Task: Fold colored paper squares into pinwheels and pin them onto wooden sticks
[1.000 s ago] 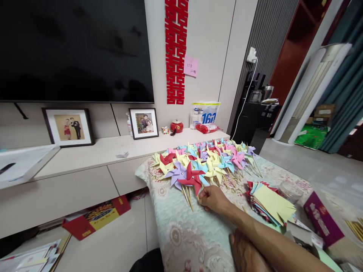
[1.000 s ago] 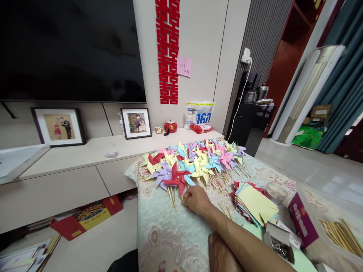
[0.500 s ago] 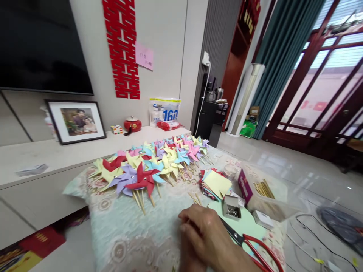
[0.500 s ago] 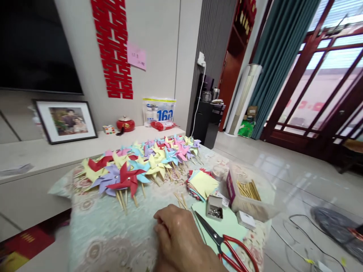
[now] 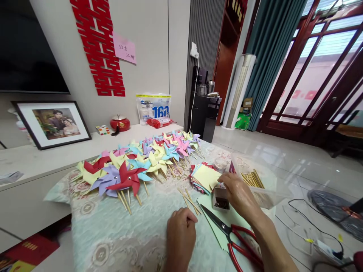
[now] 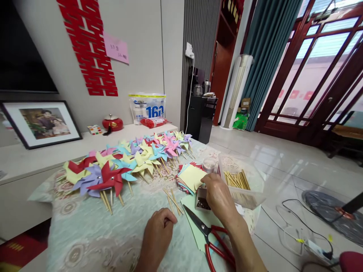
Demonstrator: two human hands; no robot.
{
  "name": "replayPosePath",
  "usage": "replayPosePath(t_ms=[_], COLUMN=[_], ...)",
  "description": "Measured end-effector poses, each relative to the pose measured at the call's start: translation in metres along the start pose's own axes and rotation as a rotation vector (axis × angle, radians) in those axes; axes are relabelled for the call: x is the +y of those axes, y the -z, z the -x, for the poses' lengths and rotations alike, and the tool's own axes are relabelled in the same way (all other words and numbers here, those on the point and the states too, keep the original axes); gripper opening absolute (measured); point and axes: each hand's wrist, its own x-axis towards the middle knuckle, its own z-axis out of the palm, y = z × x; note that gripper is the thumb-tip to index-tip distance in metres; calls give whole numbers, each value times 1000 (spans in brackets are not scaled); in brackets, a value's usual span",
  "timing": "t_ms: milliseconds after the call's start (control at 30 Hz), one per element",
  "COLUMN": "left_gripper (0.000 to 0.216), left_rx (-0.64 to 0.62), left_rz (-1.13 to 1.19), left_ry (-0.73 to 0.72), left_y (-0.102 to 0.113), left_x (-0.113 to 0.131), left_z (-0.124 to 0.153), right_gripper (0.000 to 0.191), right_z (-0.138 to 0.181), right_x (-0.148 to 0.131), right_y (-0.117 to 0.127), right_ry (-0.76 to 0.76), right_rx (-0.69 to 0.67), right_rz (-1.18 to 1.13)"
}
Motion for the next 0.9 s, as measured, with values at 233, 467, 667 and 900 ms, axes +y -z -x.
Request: replayPosePath(t_ms=[233, 467, 667, 900], left_gripper=[34, 33, 34, 33], left_rx=[6, 13, 6, 12], left_rz=[-12, -19, -10, -18], left_ry=[-60, -48, -35, -42], left_y=[0, 0, 2, 2], left_x=[-2, -1, 1, 1], left_z=[2, 3, 5, 5], right_gripper=[46, 50, 54, 59], right_z=[7, 4, 3, 4], right_x=[9, 11, 9, 15], right_y=[-26, -29, -28, -33], right_ry=[-14, 27, 45, 48], right_rx=[-77, -92, -112, -94], right_rz=[50, 122, 46, -33])
